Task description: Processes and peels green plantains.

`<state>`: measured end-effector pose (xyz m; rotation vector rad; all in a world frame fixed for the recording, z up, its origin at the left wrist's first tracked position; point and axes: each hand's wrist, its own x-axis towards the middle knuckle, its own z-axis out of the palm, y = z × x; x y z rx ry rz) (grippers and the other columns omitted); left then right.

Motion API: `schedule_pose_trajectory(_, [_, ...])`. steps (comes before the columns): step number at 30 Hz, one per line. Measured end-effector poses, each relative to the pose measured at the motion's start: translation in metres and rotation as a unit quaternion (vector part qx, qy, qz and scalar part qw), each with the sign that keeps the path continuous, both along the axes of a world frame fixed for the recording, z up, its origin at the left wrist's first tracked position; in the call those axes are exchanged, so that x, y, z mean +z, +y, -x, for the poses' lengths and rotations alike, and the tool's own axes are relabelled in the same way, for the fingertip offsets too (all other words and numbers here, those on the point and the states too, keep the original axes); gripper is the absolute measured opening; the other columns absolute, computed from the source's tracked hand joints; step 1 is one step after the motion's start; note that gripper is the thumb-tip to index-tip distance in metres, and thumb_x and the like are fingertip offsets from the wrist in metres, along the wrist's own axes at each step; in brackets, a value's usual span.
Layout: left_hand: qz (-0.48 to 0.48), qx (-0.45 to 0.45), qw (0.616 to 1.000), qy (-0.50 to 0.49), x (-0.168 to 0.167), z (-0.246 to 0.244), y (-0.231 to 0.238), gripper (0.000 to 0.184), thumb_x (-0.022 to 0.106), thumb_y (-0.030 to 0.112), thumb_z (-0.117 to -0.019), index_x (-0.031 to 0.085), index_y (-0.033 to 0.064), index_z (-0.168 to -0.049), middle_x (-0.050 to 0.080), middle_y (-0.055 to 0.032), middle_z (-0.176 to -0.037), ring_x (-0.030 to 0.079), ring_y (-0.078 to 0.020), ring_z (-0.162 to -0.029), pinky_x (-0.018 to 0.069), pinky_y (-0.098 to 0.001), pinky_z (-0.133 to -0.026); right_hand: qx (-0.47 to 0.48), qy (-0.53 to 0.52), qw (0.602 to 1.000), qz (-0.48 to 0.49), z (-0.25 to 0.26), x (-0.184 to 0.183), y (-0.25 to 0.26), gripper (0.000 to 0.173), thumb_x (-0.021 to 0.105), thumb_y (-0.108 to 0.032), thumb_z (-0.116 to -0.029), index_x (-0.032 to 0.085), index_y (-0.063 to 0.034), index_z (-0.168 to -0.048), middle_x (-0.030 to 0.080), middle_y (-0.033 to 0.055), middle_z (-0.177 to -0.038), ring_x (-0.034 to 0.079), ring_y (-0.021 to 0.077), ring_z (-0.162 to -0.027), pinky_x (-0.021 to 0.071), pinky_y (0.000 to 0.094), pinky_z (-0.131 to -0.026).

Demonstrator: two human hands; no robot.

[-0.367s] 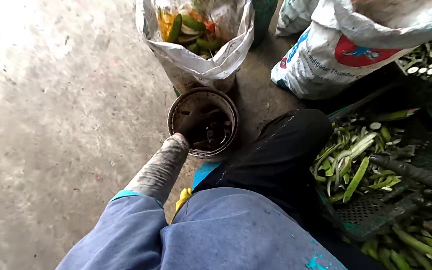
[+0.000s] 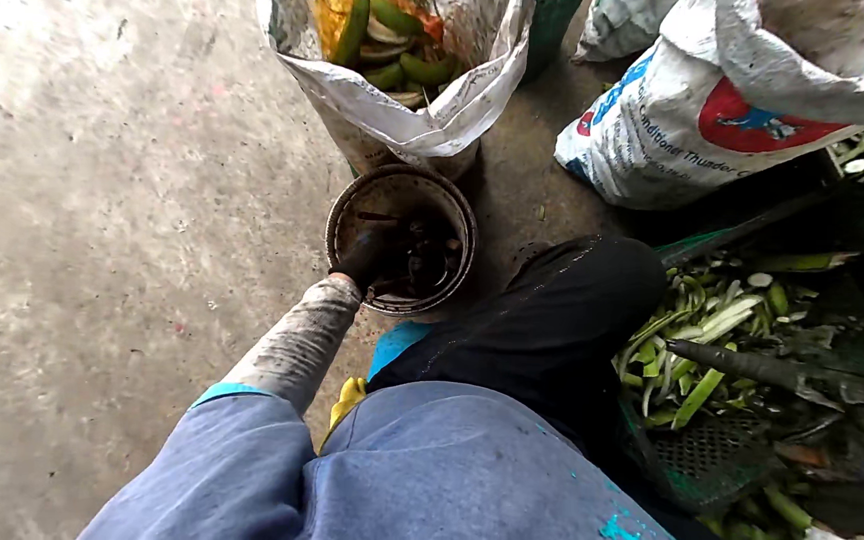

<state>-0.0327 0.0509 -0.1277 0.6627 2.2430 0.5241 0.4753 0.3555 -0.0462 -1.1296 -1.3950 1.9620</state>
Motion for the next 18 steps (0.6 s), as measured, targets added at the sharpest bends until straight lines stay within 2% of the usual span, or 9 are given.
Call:
schedule_pose_trajectory(1, [0.030,0.003,1.000,-0.004,-0.008,0.001,0.000,0.032,0.062,0.035,-0.1018,0.072,0.0083,-0.117,0.071,-0.0190,-0.114,0.065,-0.0380,-0.112,0.0470,-0.0655,-0.098,-0.045,-0.040,0.998,0.000,0.018,0.010,-0.014,0.032,0.026,-0.017,-0.1056,0.057,-0.0098,-0.109,0.072,0.0011,-0.089,0.071,0.0135,-0.077,0.0609,0.0301,-0.070])
schedule_pose_trajectory(2, [0.062,0.002,0.998,-0.006,-0.018,0.002,0.000,0.036,0.063,0.039,-0.1007,0.073,0.0088,-0.116,0.071,-0.0192,-0.114,0.066,-0.0387,-0.111,0.0474,-0.0667,-0.097,-0.065,-0.045,0.997,0.003,0.027,0.008,-0.020,0.032,0.026,-0.019,-0.1063,0.057,-0.0118,-0.109,0.069,-0.0013,-0.085,0.068,0.0097,-0.071,0.0597,0.0266,-0.063])
schedule_pose_trajectory(3, [0.089,-0.004,0.996,-0.007,-0.026,0.002,0.003,0.040,0.064,0.043,-0.0995,0.072,0.0066,-0.113,0.070,-0.0211,-0.112,0.066,-0.0406,-0.109,0.0474,-0.0677,-0.095,-0.076,-0.017,0.997,0.010,0.024,-0.003,-0.019,0.031,0.035,-0.024,-0.1057,0.064,-0.0136,-0.108,0.070,-0.0022,-0.084,0.067,0.0077,-0.069,0.0587,0.0249,-0.060])
schedule_pose_trajectory(4, [0.119,-0.022,0.993,0.000,-0.035,0.000,0.007,0.043,0.064,0.046,-0.0987,0.071,0.0058,-0.113,0.069,-0.0226,-0.113,0.065,-0.0423,-0.109,0.0473,-0.0686,-0.094,-0.074,0.003,0.997,0.008,0.019,-0.013,-0.019,0.029,0.038,-0.026,-0.1058,0.066,-0.0157,-0.108,0.071,-0.0039,-0.085,0.067,0.0058,-0.070,0.0587,0.0235,-0.061])
schedule_pose_trajectory(6, [0.180,-0.063,0.981,0.023,-0.056,-0.005,0.015,0.050,0.060,0.053,-0.0979,0.070,0.0071,-0.117,0.069,-0.0223,-0.114,0.066,-0.0422,-0.110,0.0495,-0.0683,-0.093,-0.075,0.025,0.997,0.017,0.014,-0.024,-0.020,0.025,0.042,-0.027,-0.1049,0.063,-0.0153,-0.114,0.070,-0.0033,-0.088,0.067,0.0060,-0.073,0.0588,0.0235,-0.063])
schedule_pose_trajectory(9, [0.239,-0.054,0.969,0.019,-0.070,-0.013,0.025,0.062,0.055,0.061,-0.0971,0.071,0.0023,-0.109,0.069,-0.0248,-0.112,0.066,-0.0433,-0.110,0.0498,-0.0682,-0.091,-0.077,0.061,0.994,0.054,0.014,-0.028,-0.018,0.024,0.049,-0.027,-0.1006,0.063,-0.0114,-0.112,0.071,0.0040,-0.087,0.067,0.0115,-0.067,0.0584,0.0273,-0.057])
schedule_pose_trajectory(10, [0.249,-0.045,0.967,0.018,-0.069,-0.017,0.028,0.064,0.055,0.063,-0.0962,0.072,0.0022,-0.108,0.069,-0.0245,-0.113,0.066,-0.0431,-0.110,0.0497,-0.0683,-0.091,-0.077,0.065,0.994,0.045,0.014,-0.025,-0.020,0.024,0.049,-0.027,-0.1016,0.063,-0.0120,-0.114,0.071,0.0028,-0.088,0.067,0.0100,-0.067,0.0584,0.0256,-0.057])
schedule_pose_trajectory(14, [0.285,-0.024,0.958,0.028,-0.068,-0.027,0.033,0.059,0.064,0.057,-0.0901,0.069,0.0039,-0.115,0.068,-0.0227,-0.118,0.065,-0.0417,-0.113,0.0501,-0.0679,-0.090,-0.095,0.054,0.994,0.007,0.006,-0.022,-0.029,0.023,0.047,-0.026,-0.1027,0.063,-0.0137,-0.112,0.070,-0.0014,-0.088,0.066,0.0068,-0.070,0.0578,0.0228,-0.062])
schedule_pose_trajectory(18, [0.268,-0.073,0.959,0.058,-0.076,-0.019,0.024,0.046,0.070,0.046,-0.0896,0.069,0.0035,-0.109,0.069,-0.0216,-0.113,0.067,-0.0406,-0.108,0.0527,-0.0659,-0.087,-0.123,0.040,0.992,0.014,-0.003,-0.027,-0.034,0.025,0.045,-0.030,-0.1038,0.061,-0.0150,-0.115,0.069,-0.0016,-0.088,0.066,0.0078,-0.071,0.0587,0.0255,-0.062])
